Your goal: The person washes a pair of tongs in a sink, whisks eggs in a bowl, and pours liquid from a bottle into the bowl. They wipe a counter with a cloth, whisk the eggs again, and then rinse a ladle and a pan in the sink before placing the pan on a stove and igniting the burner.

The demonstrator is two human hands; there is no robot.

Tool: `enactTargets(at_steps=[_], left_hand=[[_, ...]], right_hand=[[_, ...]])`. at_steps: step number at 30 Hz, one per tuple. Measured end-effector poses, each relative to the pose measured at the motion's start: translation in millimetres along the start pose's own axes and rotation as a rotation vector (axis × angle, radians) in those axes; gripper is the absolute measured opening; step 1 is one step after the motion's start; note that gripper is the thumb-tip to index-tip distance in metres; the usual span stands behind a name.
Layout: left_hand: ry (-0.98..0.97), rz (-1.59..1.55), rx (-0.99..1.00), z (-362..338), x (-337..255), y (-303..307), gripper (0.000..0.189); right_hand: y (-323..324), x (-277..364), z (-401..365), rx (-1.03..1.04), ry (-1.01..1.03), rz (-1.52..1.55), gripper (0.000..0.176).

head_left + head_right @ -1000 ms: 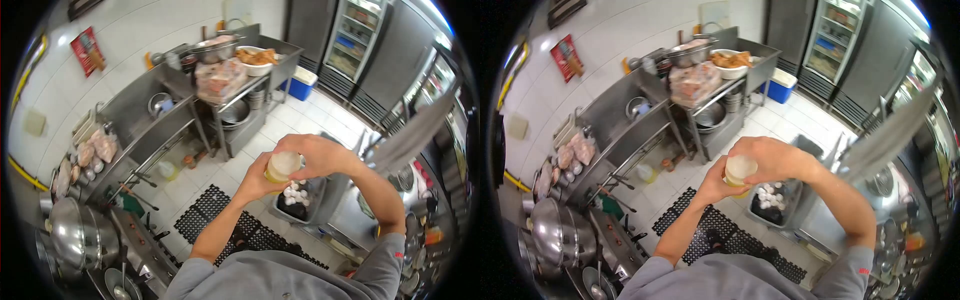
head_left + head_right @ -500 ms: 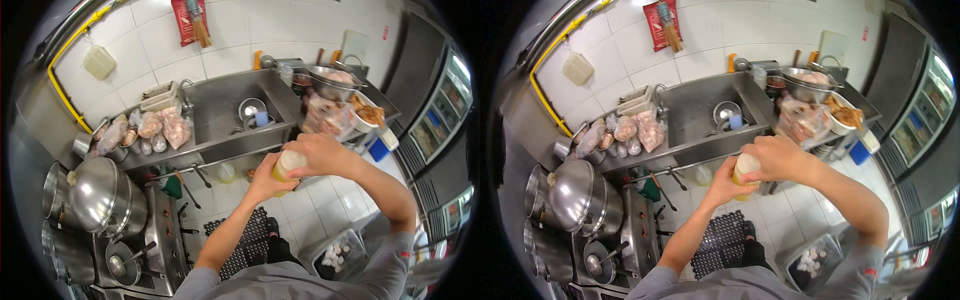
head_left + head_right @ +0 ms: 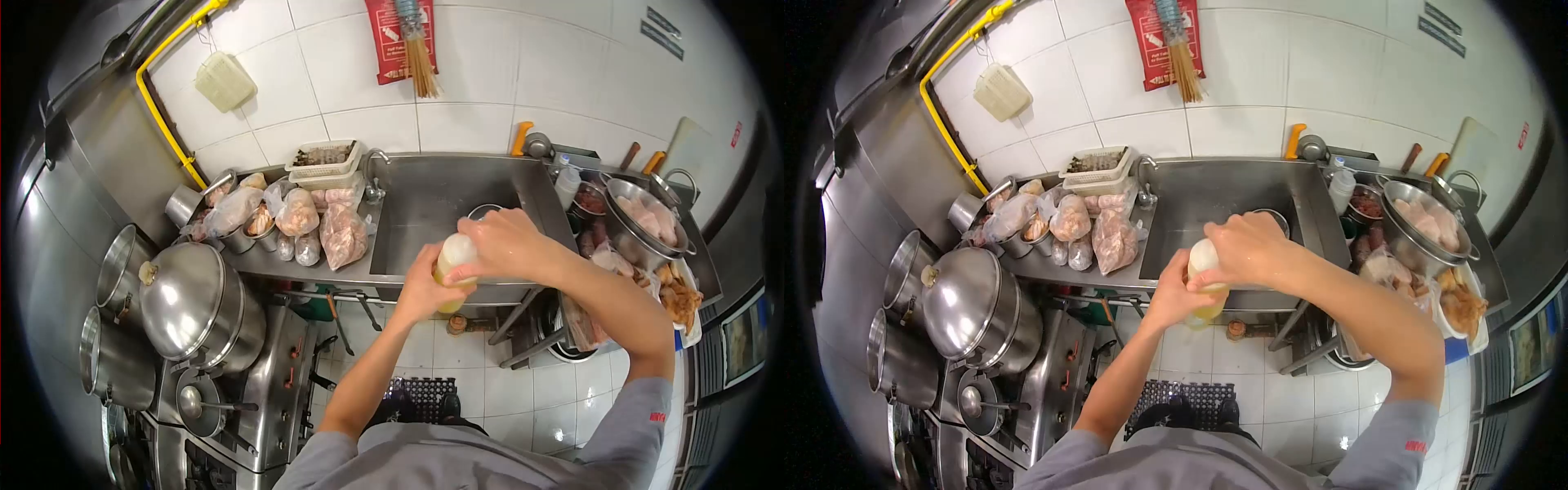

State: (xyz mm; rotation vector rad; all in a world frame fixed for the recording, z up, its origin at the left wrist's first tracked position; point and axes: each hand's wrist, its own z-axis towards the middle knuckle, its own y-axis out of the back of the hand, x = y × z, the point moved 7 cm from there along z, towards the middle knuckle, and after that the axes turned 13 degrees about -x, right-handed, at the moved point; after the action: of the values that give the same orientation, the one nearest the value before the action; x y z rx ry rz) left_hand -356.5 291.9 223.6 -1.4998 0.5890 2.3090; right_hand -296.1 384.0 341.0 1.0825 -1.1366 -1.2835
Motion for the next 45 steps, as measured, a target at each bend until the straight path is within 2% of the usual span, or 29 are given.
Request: enactTargets(at_steps=[3, 6, 9, 13, 14, 16, 18, 20, 23, 26, 29, 32, 34, 37, 38, 39, 41, 42, 45], left_hand=[[-0.083, -0.003, -0.039, 38, 29, 13, 0.069], [-0.045, -0.013, -0.036, 76, 61, 31, 0.071], [-0.097, -0.057, -0.048, 113, 85, 54, 0.073], [-0.107, 0.029, -0.045, 153, 100, 77, 0.074], [-0.121, 0.034, -0.054, 165, 107, 81, 0.072], [-0.118, 0.026, -0.09, 174, 126, 81, 0.067], [-0.098, -0.038, -0.043, 182, 136, 81, 0.068], [-0.118, -0.042, -0.036, 196, 144, 84, 0.068], [-0.162, 0.02, -0.05, 202, 159, 80, 0.067], [-0.064, -0.057, -0.102, 207, 171, 87, 0.07], [-0.068, 0.029, -0.007, 210, 173, 80, 0.073], [-0.013, 0.052, -0.064, 211, 183, 77, 0.077], [-0.044, 0.032, -0.068, 215, 192, 75, 0.076], [-0.097, 0.033, -0.06, 209, 198, 67, 0.077], [-0.122, 0.036, -0.053, 208, 197, 63, 0.077], [-0.067, 0.016, -0.073, 206, 201, 62, 0.074], [0.043, -0.027, -0.125, 199, 209, 62, 0.068], [0.039, 0.0, -0.143, 196, 216, 61, 0.071], [0.069, 0.057, -0.187, 178, 247, 59, 0.076]], right_hand=[[-17, -6, 52, 0.007, 0.111, 0.065, 0.064], [-36, -6, 105, 0.087, 0.33, 0.19, 0.063], [-54, -6, 155, -0.059, 0.576, 0.431, 0.062], [-64, -3, 207, 0.324, -0.179, -0.169, 0.066], [-60, -4, 215, 0.261, -0.16, -0.16, 0.049], [-63, -2, 232, -0.108, 0.288, 0.232, 0.054], [-70, -4, 239, -0.154, 0.452, 0.326, 0.058], [-96, -13, 253, 0.115, 0.326, 0.096, 0.061], [-117, -36, 277, 0.424, -0.249, -0.09, 0.067], [-93, -17, 275, -0.126, 0.441, 0.524, 0.056], [-122, -36, 286, 0.23, 0.141, 0.153, 0.056], [-138, -64, 299, 0.424, -0.225, 0.06, 0.059], [-123, -43, 299, 0.096, 0.325, 0.5, 0.05], [-137, -47, 292, -0.124, 0.442, 0.381, 0.039], [-153, -59, 300, 0.006, 0.23, 0.216, 0.038], [-164, -75, 302, 0.131, 0.015, 0.051, 0.038], [-178, -95, 307, 0.282, -0.342, 0.46, 0.041], [-188, -102, 310, 0.357, -0.515, 0.658, 0.042], [-263, -97, 349, 0.032, -0.259, 0.936, 0.053]])
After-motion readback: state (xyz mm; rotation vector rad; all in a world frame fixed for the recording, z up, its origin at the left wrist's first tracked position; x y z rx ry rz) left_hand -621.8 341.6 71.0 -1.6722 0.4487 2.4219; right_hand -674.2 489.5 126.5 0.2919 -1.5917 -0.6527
